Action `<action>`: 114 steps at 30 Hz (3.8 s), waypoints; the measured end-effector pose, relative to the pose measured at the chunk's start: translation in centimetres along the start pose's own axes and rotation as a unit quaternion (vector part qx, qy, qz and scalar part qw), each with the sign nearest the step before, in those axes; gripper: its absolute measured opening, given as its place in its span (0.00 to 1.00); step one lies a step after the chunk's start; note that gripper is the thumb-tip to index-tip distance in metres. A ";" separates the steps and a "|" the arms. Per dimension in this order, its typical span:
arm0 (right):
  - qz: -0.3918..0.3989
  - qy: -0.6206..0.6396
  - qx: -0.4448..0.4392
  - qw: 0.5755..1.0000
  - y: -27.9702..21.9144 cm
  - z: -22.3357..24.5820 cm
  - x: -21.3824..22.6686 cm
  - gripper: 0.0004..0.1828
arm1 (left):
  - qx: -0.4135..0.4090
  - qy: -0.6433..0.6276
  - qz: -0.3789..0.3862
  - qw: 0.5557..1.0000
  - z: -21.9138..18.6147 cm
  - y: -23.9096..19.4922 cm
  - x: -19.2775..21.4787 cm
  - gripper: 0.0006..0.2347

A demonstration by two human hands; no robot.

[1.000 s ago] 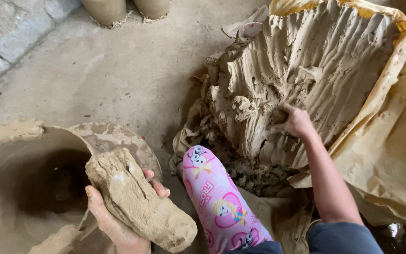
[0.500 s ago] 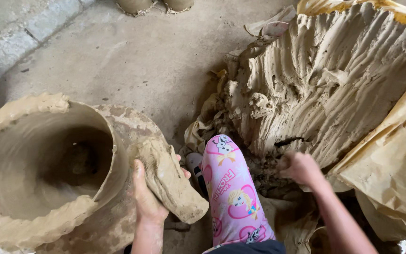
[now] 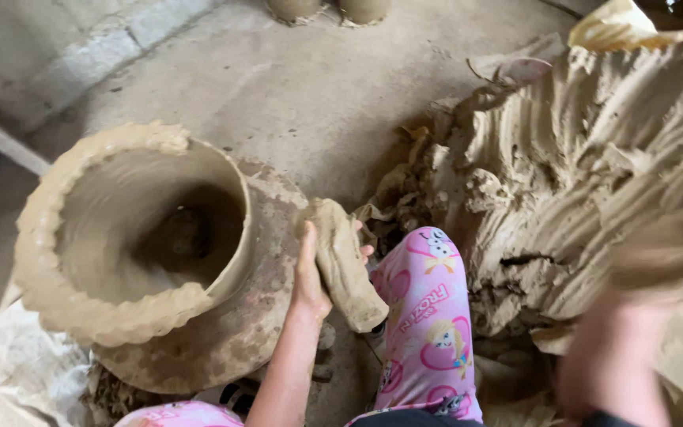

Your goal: The person builds a large clay vessel by hand, first using a wooden paddle to beat the interior and exterior of a base form, then adding large coils of raw clay to the rim and smoothing them with their hands to extend the walls.

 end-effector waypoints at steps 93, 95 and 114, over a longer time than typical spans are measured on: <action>0.447 0.699 0.025 0.557 -6.7 42.8 -45.1 0.24 | -0.010 0.896 -0.249 0.368 -19.0 -10.9 7.1 0.46; 0.443 0.683 0.083 0.575 -6.5 43.1 -45.3 0.22 | -0.187 0.928 -0.172 0.272 -20.4 -11.6 2.9 0.62; 0.524 0.609 -0.176 0.568 -9.2 41.1 -52.8 0.19 | 0.144 0.865 -0.259 0.404 -20.0 -10.9 6.5 0.37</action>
Point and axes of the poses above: each hand's wrist, its own y-axis towards the middle knuckle, its own x-axis out of the back of the hand, z = x × y, the point moved 10 cm from there along y, towards the middle knuckle, and after that the axes turned 4 degrees about z, right-handed, at the moved point
